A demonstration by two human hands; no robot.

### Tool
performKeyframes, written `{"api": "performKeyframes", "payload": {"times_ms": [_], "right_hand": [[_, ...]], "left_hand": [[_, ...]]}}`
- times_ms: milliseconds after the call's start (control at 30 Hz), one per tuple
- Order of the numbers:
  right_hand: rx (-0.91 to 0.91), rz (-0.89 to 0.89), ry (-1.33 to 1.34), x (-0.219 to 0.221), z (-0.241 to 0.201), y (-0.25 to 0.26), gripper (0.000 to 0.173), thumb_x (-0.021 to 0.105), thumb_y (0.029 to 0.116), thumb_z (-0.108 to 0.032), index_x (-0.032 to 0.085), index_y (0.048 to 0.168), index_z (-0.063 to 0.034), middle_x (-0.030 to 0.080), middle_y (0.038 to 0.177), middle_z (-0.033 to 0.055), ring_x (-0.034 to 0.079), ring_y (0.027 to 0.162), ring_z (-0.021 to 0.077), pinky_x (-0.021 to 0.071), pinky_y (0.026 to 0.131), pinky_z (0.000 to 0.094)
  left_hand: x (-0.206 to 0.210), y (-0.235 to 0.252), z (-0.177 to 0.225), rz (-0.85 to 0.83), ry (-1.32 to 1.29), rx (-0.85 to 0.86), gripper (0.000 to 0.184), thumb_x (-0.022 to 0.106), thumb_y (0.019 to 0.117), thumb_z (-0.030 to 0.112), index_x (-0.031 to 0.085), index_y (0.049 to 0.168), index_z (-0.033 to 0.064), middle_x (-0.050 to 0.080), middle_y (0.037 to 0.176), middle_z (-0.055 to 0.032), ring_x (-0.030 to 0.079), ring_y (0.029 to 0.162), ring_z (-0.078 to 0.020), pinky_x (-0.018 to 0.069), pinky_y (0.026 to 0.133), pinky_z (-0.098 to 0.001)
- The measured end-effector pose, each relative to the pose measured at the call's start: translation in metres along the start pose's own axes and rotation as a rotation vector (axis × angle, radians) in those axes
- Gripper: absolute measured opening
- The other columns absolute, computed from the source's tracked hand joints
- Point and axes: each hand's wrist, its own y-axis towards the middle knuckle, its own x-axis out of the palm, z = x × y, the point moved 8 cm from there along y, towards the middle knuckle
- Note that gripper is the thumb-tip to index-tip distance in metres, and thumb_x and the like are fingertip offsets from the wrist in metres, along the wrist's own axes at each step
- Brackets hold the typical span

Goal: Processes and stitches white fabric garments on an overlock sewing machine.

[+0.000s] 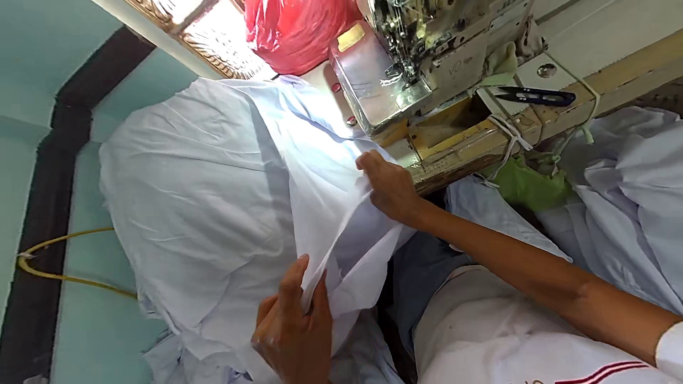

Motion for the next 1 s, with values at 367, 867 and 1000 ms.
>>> {"api": "performKeyframes", "payload": {"times_ms": [367, 867, 1000], "right_hand": [[-0.264, 0.345, -0.066, -0.11, -0.051, 0.043, 0.012, 0.062, 0.0877, 0.009, 0.067, 0.098, 0.0049, 0.065, 0.088, 0.0192, 0.065, 0.072, 0.0267, 0.0522, 0.059, 0.0325], [0.495, -0.348, 1.37, -0.017, 0.059, -0.049, 0.024, 0.058, 0.0985, -0.007, 0.077, 0.094, -0.0208, 0.076, 0.098, -0.0081, 0.07, 0.09, -0.0008, 0.058, 0.079, 0.0196], [0.572, -0.388, 1.422, -0.004, 0.046, -0.037, 0.031, 0.045, 0.1023, -0.009, 0.072, 0.092, -0.0211, 0.073, 0.087, -0.0093, 0.066, 0.076, -0.0021, 0.0562, 0.068, 0.0168]], "left_hand": [[0.045, 0.01, -0.007, -0.015, -0.948, -0.036, 0.017, 0.056, 0.1029, 0.019, 0.072, 0.099, 0.0147, 0.066, 0.114, 0.0084, 0.061, 0.11, 0.0005, 0.0519, 0.094, -0.0173], [0.076, 0.007, -0.023, -0.046, -1.346, -0.296, 0.011, 0.065, 0.0994, 0.029, 0.073, 0.101, 0.0232, 0.071, 0.089, 0.0153, 0.066, 0.079, 0.006, 0.0556, 0.071, -0.0127], [0.08, 0.003, -0.027, -0.202, -0.924, -0.162, 0.011, 0.071, 0.0881, 0.01, 0.073, 0.093, 0.0005, 0.071, 0.086, 0.0075, 0.063, 0.079, 0.009, 0.0532, 0.073, -0.0102]]}}
